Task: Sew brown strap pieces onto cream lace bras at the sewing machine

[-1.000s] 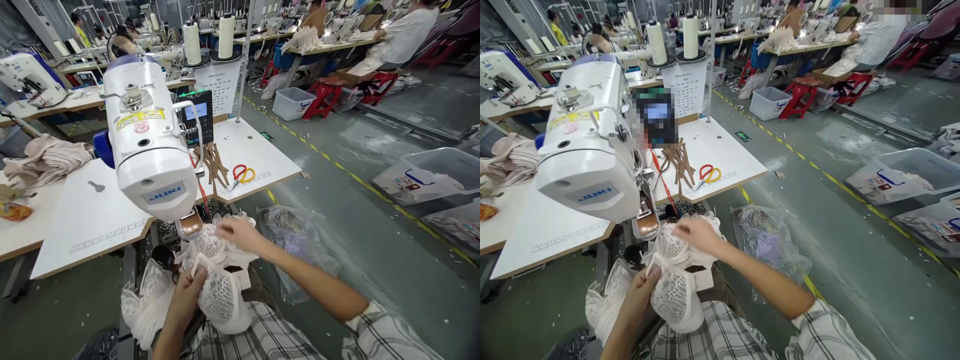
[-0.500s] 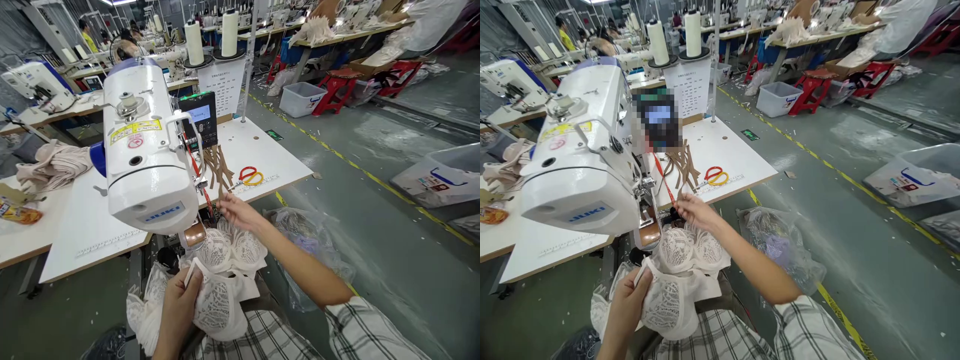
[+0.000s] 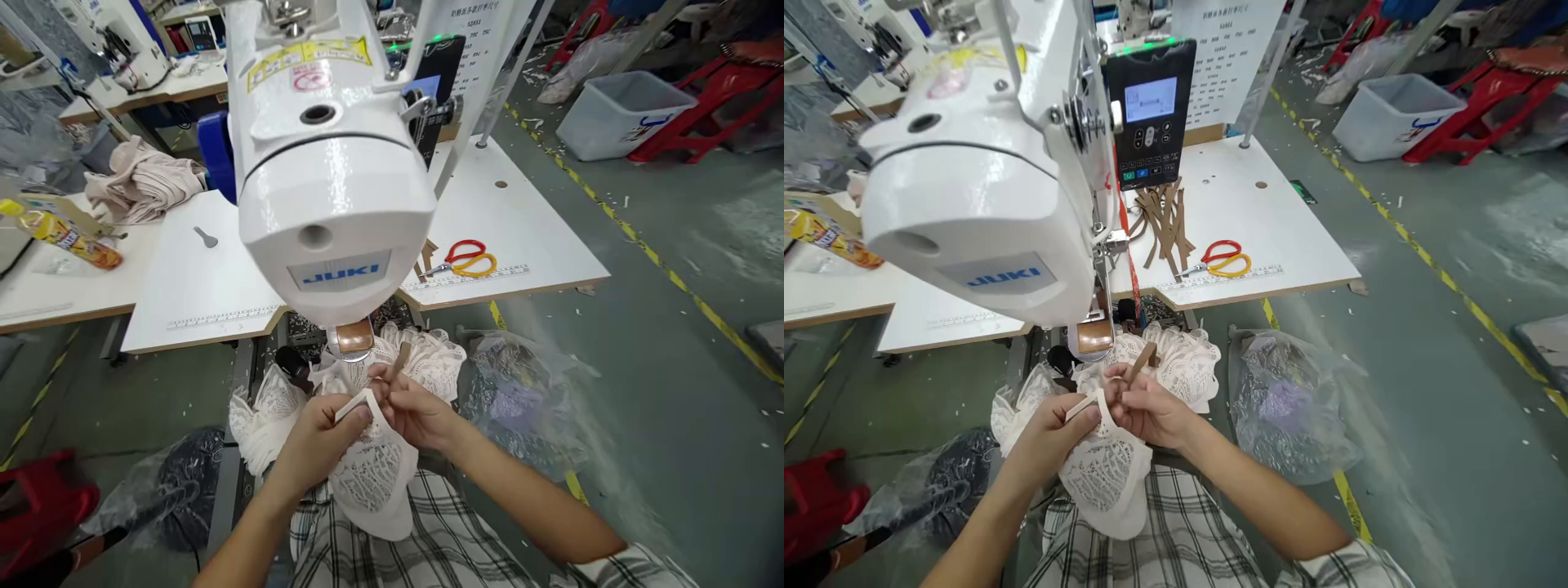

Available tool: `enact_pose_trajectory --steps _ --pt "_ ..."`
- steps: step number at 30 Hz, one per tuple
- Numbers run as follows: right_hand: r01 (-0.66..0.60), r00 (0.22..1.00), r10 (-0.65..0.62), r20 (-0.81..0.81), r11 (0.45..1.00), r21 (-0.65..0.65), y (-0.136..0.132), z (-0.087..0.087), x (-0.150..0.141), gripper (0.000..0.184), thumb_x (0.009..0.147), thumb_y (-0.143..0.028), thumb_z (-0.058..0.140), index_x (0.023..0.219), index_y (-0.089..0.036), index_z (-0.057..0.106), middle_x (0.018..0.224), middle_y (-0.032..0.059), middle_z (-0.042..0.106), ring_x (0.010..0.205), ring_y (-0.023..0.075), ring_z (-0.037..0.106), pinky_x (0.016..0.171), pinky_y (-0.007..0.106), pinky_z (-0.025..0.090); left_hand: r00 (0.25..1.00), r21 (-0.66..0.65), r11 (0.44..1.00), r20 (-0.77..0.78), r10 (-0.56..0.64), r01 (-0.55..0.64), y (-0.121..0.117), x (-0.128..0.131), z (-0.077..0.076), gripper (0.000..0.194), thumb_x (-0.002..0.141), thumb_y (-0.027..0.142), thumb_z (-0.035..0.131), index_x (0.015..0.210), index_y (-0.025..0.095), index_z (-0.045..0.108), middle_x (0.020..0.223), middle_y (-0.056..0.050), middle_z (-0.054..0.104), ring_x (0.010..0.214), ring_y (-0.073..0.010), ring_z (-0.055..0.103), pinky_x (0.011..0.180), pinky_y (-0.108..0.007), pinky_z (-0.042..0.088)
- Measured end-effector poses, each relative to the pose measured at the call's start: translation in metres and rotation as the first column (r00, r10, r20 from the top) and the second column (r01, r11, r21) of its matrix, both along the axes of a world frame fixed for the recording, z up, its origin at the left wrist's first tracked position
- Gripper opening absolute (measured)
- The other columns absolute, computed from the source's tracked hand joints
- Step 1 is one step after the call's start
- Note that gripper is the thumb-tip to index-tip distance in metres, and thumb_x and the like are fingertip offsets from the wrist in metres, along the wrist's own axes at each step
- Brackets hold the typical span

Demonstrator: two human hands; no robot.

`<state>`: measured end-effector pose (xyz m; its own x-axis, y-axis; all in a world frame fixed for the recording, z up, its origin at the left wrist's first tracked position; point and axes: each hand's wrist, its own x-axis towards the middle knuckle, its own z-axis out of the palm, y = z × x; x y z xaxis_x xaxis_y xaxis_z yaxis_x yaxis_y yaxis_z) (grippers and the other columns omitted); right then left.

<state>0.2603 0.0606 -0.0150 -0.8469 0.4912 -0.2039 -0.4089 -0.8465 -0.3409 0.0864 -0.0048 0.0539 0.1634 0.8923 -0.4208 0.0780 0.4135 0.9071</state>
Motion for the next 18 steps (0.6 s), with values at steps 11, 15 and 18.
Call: enact_pose_trajectory --steps 11,15,18 --pt "0.124 0.858 -0.245 0.451 0.952 0.281 0.005 0.019 0.002 0.028 0.072 -0.039 0.079 0.086 -0.016 0.072 0.056 -0.0053 0.054 0.048 0.0042 0.043 0.048 0.018 0.036 0.918 0.206 0.977 -0.394 0.033 0.053 -0.007 0.012 0.011 0.041 0.095 0.040 0.045 0.061 0.019 0.035 0.056 0.004 0.031 0.053 -0.0098 0.029 0.050 -0.025 0.021" --pt "0.209 0.760 -0.476 0.442 0.823 0.528 0.027 0.028 0.013 0.027 0.067 -0.043 0.082 0.076 -0.018 0.073 0.057 -0.0027 0.058 0.048 0.0065 0.046 0.049 0.021 0.040 0.887 0.230 0.973 -0.454 0.089 0.020 -0.006 0.007 0.011 0.044 0.095 0.042 0.045 0.060 0.020 0.029 0.057 0.005 0.026 0.052 -0.0093 0.025 0.050 -0.026 0.019" --pt "-0.076 0.877 -0.234 0.419 0.794 0.603 0.032 0.043 0.014 0.022 0.070 -0.040 0.080 0.075 -0.019 0.074 0.086 0.0034 0.066 0.069 0.0111 0.059 0.061 0.024 0.049 0.880 0.244 0.968 -0.469 0.070 0.053 -0.003 0.005 0.012 0.044 0.096 0.040 0.045 0.059 0.019 0.037 0.056 0.005 0.029 0.052 -0.0094 0.028 0.051 -0.026 0.021"
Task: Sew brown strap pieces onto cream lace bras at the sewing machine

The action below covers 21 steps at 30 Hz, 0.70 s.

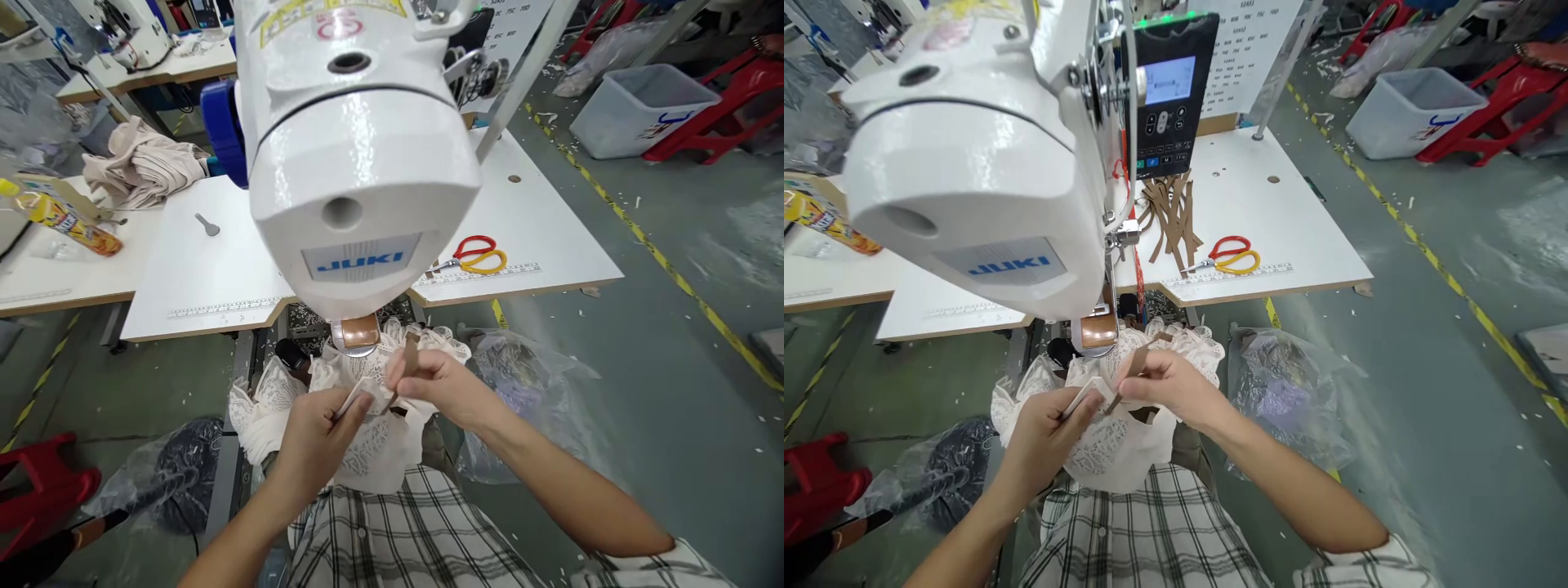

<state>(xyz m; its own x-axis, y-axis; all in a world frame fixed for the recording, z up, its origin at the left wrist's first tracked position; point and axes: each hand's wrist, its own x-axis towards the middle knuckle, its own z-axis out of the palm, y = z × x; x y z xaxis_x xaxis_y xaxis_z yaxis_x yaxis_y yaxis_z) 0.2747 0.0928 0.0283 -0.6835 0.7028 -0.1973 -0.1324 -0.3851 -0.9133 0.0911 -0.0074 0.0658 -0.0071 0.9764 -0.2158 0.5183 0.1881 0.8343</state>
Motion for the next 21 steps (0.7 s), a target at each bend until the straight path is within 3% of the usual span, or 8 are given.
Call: enact_pose_trajectory --steps 2,4,7,9,13,17,19,21 --pt "-0.170 0.985 0.169 0.016 0.982 0.081 -0.001 0.011 -0.004 0.017 0.075 -0.036 0.076 0.079 -0.019 0.076 0.105 0.0054 0.065 0.082 0.0135 0.062 0.069 0.026 0.052 1.000 -0.001 1.000 0.007 -0.022 0.022 0.002 0.000 0.001 0.043 0.096 0.039 0.045 0.059 0.018 0.045 0.054 0.004 0.036 0.052 -0.0093 0.033 0.051 -0.025 0.023" --pt "-0.216 0.976 0.215 0.022 0.966 0.142 -0.004 0.017 -0.009 0.014 0.080 -0.032 0.073 0.085 -0.020 0.077 0.103 0.0055 0.066 0.084 0.0139 0.063 0.071 0.026 0.052 0.999 -0.008 1.000 0.025 -0.030 0.031 0.002 0.001 0.001 0.042 0.096 0.038 0.046 0.059 0.018 0.051 0.054 0.003 0.043 0.051 -0.0094 0.038 0.051 -0.024 0.026" --pt "-0.124 0.992 0.124 0.009 0.975 0.185 -0.008 0.016 -0.014 0.012 0.080 -0.030 0.073 0.086 -0.020 0.077 0.087 0.0039 0.068 0.082 0.0141 0.064 0.072 0.025 0.052 0.999 0.043 0.999 0.048 -0.012 0.010 0.000 0.004 -0.002 0.035 0.093 0.035 0.053 0.063 0.018 0.057 0.060 0.002 0.050 0.056 -0.0104 0.045 0.051 -0.022 0.031" --pt "-0.030 0.999 0.033 -0.021 0.989 0.144 -0.009 0.011 -0.015 0.013 0.078 -0.031 0.075 0.084 -0.020 0.076 0.087 0.0033 0.069 0.080 0.0137 0.064 0.070 0.025 0.052 0.997 0.162 0.986 0.066 0.038 -0.048 -0.003 0.011 -0.011 0.025 0.091 0.033 0.057 0.071 0.018 0.059 0.080 -0.003 0.058 0.072 -0.0135 0.054 0.057 -0.022 0.039" --pt "0.070 0.996 -0.067 -0.060 0.997 0.045 0.002 0.009 -0.014 0.020 0.078 -0.038 0.074 0.081 -0.019 0.074 0.081 0.0022 0.068 0.073 0.0124 0.062 0.068 0.025 0.051 0.977 0.490 0.852 0.002 0.213 -0.187 -0.008 0.025 -0.036 0.006 0.092 0.021 0.053 0.097 0.019 0.056 0.088 -0.003 0.060 0.072 -0.0128 0.057 0.062 -0.023 0.045" --pt "-0.001 0.993 -0.020 0.119 0.984 0.177 0.029 0.018 -0.006 0.028 0.088 -0.043 0.060 0.095 -0.020 0.073 0.080 0.0025 0.069 0.071 0.0113 0.060 0.066 0.024 0.049 0.954 0.685 0.722 -0.272 0.126 0.100 0.003 0.016 -0.040 0.040 0.090 0.010 0.054 0.128 0.019 0.049 0.068 0.003 0.055 0.054 -0.0104 0.050 0.052 -0.021 0.038" --pt "0.004 0.980 -0.047 0.194 0.976 0.219 0.047 0.022 -0.004 0.030 0.088 -0.045 0.059 0.098 -0.020 0.071 0.075 0.0011 0.066 0.067 0.0114 0.059 0.062 0.024 0.048 0.936 0.629 0.754 -0.348 0.058 0.187 0.015 0.005 -0.031 0.039 0.091 0.009 0.052 0.128 0.020 0.055 0.061 0.004 0.052 0.050 -0.0098 0.048 0.049 -0.021 0.035" --pt "0.020 0.961 -0.099 0.258 0.956 0.293 0.063 0.021 -0.007 0.026 0.085 -0.042 0.062 0.094 -0.019 0.069 0.068 -0.0008 0.062 0.060 0.0112 0.056 0.056 0.025 0.045 0.950 0.537 0.833 -0.309 0.045 0.135 0.026 -0.004 -0.018 0.032 0.094 0.012 0.051 0.123 0.019 0.062 0.065 0.002 0.061 0.052 -0.0094 0.053 0.050 -0.020 0.038"
